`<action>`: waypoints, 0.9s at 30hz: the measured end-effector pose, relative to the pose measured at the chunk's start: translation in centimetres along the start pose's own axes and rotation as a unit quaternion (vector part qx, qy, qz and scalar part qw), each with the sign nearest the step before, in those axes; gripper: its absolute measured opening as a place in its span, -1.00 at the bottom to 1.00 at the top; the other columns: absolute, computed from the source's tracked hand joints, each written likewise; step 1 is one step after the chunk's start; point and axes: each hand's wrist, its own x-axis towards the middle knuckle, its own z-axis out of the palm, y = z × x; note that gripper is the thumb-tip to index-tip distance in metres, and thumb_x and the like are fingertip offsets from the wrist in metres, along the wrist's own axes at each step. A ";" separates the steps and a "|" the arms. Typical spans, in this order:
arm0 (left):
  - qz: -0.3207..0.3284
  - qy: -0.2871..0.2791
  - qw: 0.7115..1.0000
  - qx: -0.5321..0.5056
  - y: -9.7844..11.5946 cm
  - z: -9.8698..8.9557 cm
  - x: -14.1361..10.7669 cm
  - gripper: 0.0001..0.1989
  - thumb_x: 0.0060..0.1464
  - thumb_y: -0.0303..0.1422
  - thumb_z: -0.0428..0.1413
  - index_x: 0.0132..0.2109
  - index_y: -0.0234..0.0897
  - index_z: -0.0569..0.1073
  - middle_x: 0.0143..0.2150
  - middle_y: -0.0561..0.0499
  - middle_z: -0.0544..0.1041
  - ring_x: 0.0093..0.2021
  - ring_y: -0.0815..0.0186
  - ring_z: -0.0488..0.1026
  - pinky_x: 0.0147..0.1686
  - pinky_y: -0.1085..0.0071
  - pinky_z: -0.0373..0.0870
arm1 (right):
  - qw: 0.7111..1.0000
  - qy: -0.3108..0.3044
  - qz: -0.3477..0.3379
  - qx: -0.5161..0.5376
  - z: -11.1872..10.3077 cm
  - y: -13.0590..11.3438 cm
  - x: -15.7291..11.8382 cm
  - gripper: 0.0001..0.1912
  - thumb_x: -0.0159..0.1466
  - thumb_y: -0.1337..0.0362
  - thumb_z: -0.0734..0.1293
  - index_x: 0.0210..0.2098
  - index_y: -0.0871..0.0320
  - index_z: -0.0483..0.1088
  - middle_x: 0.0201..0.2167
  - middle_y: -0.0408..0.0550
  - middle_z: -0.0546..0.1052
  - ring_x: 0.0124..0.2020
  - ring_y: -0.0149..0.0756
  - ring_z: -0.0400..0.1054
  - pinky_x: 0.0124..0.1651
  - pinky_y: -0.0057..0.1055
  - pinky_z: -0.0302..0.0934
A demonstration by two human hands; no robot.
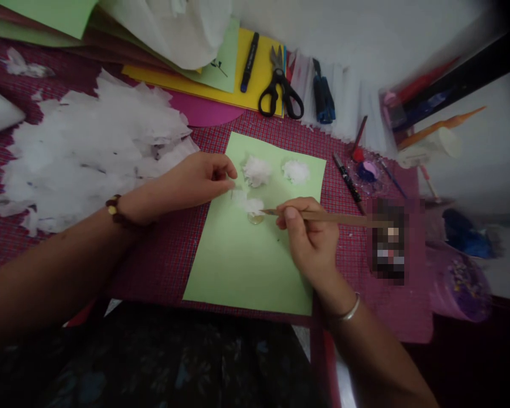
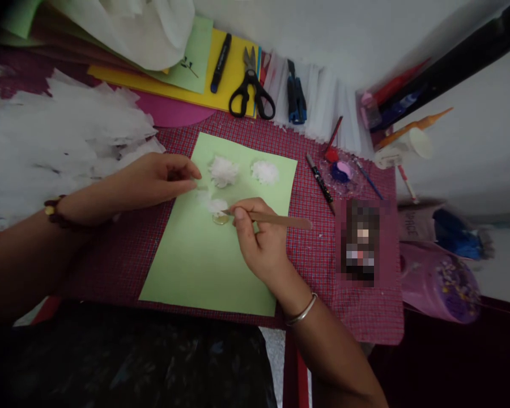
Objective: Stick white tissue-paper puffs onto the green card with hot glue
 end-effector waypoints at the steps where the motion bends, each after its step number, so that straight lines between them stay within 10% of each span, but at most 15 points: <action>1: 0.004 -0.004 1.000 0.017 0.0 0.2 0.0 -0.78 0.02 -0.29 0.13 -0.20 -0.31 0.53 -0.51 0.07 0.41 -0.52 0.35 0.30 -0.46 0.39 0.17 | 1.000 0.011 0.009 0.014 -0.1 -0.1 0.0 -0.83 0.42 0.22 0.25 -0.27 0.04 0.46 -0.42 -0.15 0.51 -0.45 -0.37 0.37 -0.35 -0.32 0.28; 12: -0.012 0.007 1.000 0.015 -0.1 -0.7 -0.3 -0.93 -0.02 -0.37 0.15 -0.41 -0.26 0.49 -0.60 0.11 0.38 -0.54 0.39 0.22 -0.50 0.38 0.07 | 0.992 -0.109 -0.054 -0.037 0.5 0.4 0.0 -0.86 0.42 0.24 0.26 -0.18 0.04 0.46 -0.31 -0.12 0.56 -0.30 -0.32 0.43 -0.22 -0.27 0.29; 27: 0.094 0.067 0.962 0.248 3.4 1.4 -3.3 -0.82 0.17 -0.48 0.05 -0.39 -0.33 0.48 -0.41 0.01 0.44 -0.36 0.34 0.35 -0.35 0.40 0.14 | 0.997 -0.042 -0.044 -0.049 0.3 0.1 0.0 -0.84 0.42 0.27 0.25 -0.22 0.09 0.47 -0.30 -0.09 0.59 -0.28 -0.31 0.48 -0.22 -0.29 0.33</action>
